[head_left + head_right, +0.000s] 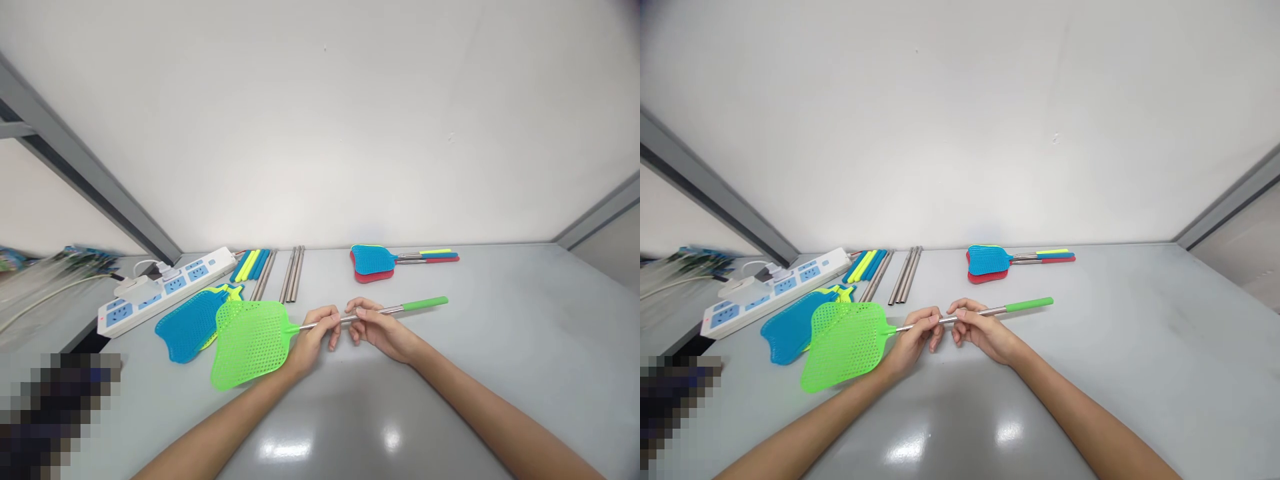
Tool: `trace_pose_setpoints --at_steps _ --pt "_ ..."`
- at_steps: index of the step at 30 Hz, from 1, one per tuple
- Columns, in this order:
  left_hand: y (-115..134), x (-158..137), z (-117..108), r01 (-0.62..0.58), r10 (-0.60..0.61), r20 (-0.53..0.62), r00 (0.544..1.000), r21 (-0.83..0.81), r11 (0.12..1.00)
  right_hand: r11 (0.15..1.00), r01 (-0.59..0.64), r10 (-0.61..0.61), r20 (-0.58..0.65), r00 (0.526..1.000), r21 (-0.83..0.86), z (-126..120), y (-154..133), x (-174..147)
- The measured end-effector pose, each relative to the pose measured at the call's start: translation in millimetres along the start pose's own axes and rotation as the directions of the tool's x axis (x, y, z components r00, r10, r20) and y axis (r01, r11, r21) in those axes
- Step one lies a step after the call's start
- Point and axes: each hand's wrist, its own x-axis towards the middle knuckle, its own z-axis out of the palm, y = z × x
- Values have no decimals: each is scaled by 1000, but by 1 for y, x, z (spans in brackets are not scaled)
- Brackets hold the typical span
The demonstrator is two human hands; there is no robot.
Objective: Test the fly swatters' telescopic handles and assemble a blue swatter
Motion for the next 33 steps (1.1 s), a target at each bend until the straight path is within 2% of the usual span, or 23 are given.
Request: trace_pose_setpoints --at_steps 5,11,33 --pt "3 1 2 -8 7 -25 1000 -29 1000 999 13 -10 -67 998 50 -2 0 1" --pt "4 2 3 -22 25 -48 999 58 998 997 -17 22 -72 997 72 -4 0 3" --pt "3 3 2 16 -12 -71 997 62 998 992 -7 22 -120 993 126 -1 0 5"
